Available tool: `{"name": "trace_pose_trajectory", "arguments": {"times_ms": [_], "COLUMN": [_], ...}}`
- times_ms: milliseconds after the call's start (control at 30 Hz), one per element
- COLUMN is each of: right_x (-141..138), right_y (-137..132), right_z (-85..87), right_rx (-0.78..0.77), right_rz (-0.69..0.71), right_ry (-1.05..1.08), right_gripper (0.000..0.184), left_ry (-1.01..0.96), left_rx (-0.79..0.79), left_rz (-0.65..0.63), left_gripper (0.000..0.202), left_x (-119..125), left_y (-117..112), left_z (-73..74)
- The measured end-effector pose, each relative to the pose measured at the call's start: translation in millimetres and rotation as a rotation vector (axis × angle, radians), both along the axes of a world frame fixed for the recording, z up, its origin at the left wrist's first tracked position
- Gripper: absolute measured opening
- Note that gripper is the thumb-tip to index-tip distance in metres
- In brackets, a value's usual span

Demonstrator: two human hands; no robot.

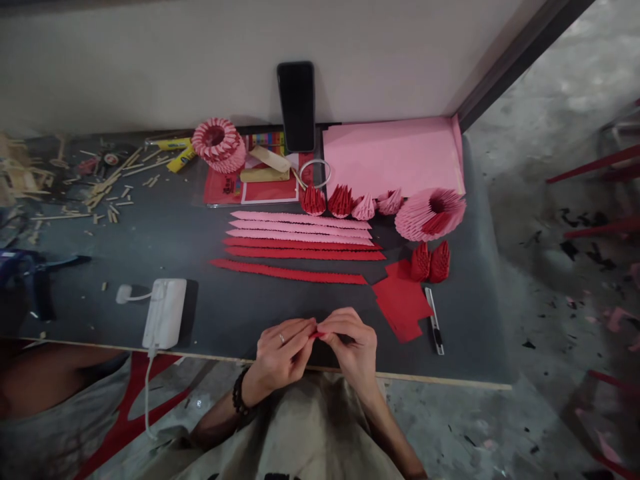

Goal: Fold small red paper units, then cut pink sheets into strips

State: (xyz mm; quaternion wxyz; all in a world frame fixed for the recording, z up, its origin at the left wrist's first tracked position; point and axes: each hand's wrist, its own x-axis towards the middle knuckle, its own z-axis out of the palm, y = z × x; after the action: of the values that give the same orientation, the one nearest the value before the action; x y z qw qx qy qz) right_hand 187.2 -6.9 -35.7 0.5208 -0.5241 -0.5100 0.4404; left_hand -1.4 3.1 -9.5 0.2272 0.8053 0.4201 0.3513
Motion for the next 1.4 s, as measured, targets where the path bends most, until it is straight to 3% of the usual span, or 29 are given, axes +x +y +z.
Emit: {"name": "trace_pose_trajectory", "arguments": {"times_ms": [100,233,300,367,467,500,567,633,700,1000,1200,1300,1400], "right_x": [6.1,14.4,15.7,14.0,6.8,3.6,-3.0,-8.7,-12.4,-16.3,-13.4,-15.5,-20.1], "right_y": [3.9,9.2,10.2,8.8,1.8,-1.5,-7.7,-11.3,-11.4,-6.8,-2.6,-5.1,-10.5], "right_z": [-2.3,-3.2,-3.3,-3.9,-4.7,-4.6,-3.6,-1.7,0.7,8.1,10.3,8.5,6.7], "right_rx": [0.049,0.122,0.128,0.071,-0.094,-0.149,-0.239,-0.301,-0.327,-0.379,-0.278,-0.256,-0.178], "right_rz": [0.039,0.098,0.121,0.081,-0.038,-0.06,-0.092,-0.146,-0.205,-0.194,-0.101,-0.138,-0.231], "right_ry": [-0.011,-0.074,-0.065,-0.001,0.099,0.106,0.088,0.073,0.068,-0.04,-0.132,-0.121,-0.142], "right_gripper": [0.007,0.018,0.019,0.018,0.059,0.064,0.049,0.026,0.018,0.023,0.015,0.01,0.012], "left_ry": [-0.106,-0.388,-0.543,-0.691,-0.829,-0.848,-0.854,-0.85,-0.856,-0.762,-0.614,-0.542,-0.58], "left_rx": [-0.132,-0.756,-1.096,-1.272,-1.156,-1.091,-1.029,-1.05,-1.081,-0.98,-0.892,-0.868,-0.951], "left_rz": [-0.04,-0.014,-0.073,-0.084,0.189,0.292,0.414,0.419,0.383,0.384,0.396,0.398,0.391], "left_gripper": [0.049,0.049,0.049,0.047,0.034,0.031,0.026,0.024,0.024,0.03,0.025,0.016,0.018], "left_x": [-2.8,-2.2,0.4,4.1,11.7,14.6,20.3,24.6,26.7,19.7,16.0,15.8,16.6], "left_y": [0.8,8.2,12.9,16.6,18.2,17.7,15.5,12.2,8.7,6.5,11.9,14.5,15.2], "left_z": [2.0,3.5,3.7,4.1,5.1,5.3,4.7,2.8,0.0,2.1,6.4,6.8,7.5]}}
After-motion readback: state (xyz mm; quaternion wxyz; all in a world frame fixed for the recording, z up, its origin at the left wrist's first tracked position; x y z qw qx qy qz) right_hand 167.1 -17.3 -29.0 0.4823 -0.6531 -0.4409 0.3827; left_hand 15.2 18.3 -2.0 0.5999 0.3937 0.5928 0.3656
